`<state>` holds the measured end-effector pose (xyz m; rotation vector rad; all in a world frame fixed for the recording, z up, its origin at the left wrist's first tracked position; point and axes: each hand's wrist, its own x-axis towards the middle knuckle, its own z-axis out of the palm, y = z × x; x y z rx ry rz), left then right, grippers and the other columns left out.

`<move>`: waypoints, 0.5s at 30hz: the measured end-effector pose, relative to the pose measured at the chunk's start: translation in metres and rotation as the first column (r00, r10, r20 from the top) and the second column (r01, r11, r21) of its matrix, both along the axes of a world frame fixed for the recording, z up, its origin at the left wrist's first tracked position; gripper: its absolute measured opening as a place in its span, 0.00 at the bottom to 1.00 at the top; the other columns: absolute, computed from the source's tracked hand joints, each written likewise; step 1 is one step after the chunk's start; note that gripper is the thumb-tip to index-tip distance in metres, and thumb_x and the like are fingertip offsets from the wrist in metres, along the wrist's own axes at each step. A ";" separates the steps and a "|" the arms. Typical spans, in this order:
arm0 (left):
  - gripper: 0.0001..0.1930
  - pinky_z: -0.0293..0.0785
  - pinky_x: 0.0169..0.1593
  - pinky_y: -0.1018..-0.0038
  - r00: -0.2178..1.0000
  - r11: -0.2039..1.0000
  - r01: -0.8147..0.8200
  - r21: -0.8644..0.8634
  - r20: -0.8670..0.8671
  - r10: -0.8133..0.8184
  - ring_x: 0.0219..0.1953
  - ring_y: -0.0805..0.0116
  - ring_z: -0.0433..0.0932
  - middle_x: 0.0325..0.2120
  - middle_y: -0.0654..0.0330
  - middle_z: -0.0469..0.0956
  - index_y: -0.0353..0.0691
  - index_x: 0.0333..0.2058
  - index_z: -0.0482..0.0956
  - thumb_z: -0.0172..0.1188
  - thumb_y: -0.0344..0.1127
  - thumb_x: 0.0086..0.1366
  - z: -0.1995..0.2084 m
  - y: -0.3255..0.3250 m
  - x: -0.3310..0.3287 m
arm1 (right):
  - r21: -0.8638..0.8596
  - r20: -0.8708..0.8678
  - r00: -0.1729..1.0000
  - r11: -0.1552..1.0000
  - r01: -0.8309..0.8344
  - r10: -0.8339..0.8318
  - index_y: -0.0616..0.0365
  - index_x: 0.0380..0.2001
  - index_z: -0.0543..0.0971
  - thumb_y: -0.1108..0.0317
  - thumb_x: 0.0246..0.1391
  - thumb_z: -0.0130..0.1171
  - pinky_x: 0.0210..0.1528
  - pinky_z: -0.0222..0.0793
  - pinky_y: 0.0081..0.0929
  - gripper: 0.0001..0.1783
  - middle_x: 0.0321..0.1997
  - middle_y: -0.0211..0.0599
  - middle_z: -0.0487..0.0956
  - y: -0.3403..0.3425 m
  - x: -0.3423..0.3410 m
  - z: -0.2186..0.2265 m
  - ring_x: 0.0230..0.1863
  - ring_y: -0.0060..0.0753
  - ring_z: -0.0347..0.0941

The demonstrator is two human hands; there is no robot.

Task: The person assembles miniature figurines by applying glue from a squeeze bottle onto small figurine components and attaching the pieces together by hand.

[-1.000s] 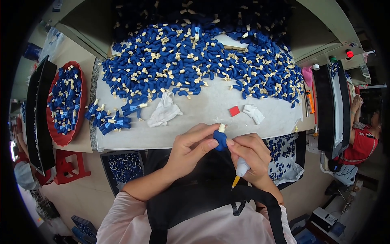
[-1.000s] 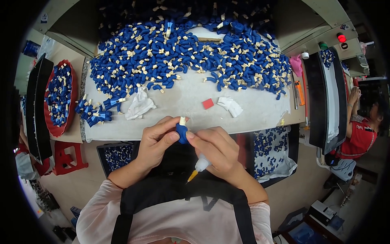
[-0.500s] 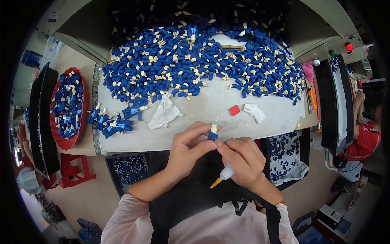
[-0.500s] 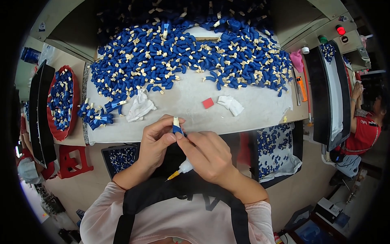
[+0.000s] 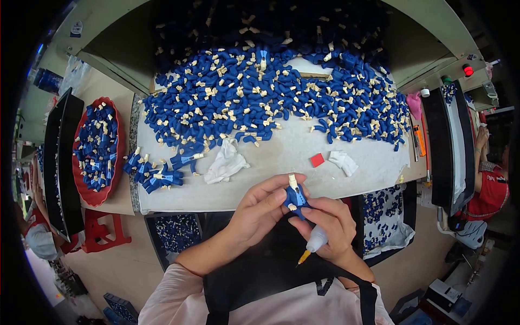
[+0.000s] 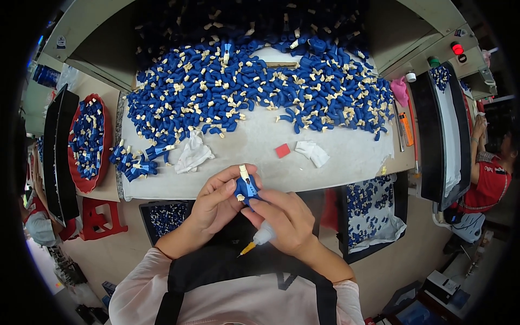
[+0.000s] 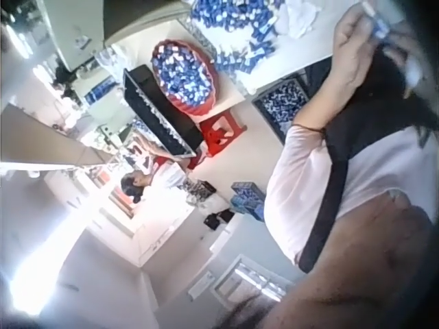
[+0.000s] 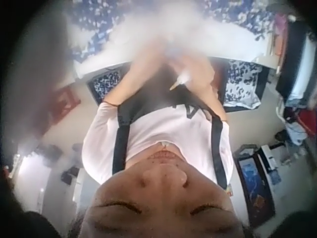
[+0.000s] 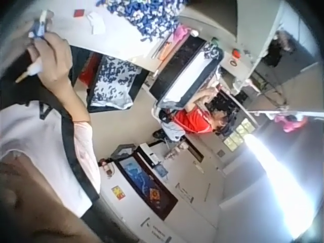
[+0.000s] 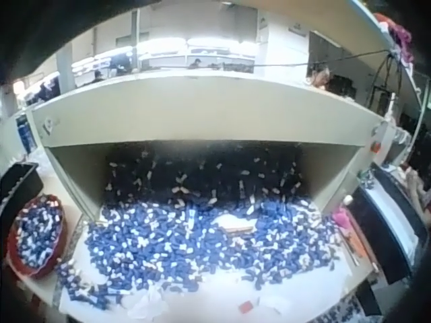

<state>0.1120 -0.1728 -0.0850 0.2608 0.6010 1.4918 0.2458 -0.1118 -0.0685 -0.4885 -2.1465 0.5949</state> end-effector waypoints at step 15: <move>0.19 0.66 0.42 0.72 0.972 0.997 0.065 0.044 0.224 -0.074 0.40 0.67 0.69 0.38 0.54 0.67 0.34 0.46 0.62 0.49 0.37 0.58 -0.007 0.005 0.005 | -0.056 -0.057 0.996 0.996 0.063 -0.066 0.59 0.29 0.74 0.79 0.28 0.63 0.21 0.64 0.20 0.17 0.30 0.39 0.73 -0.001 0.005 -0.003 0.24 0.31 0.69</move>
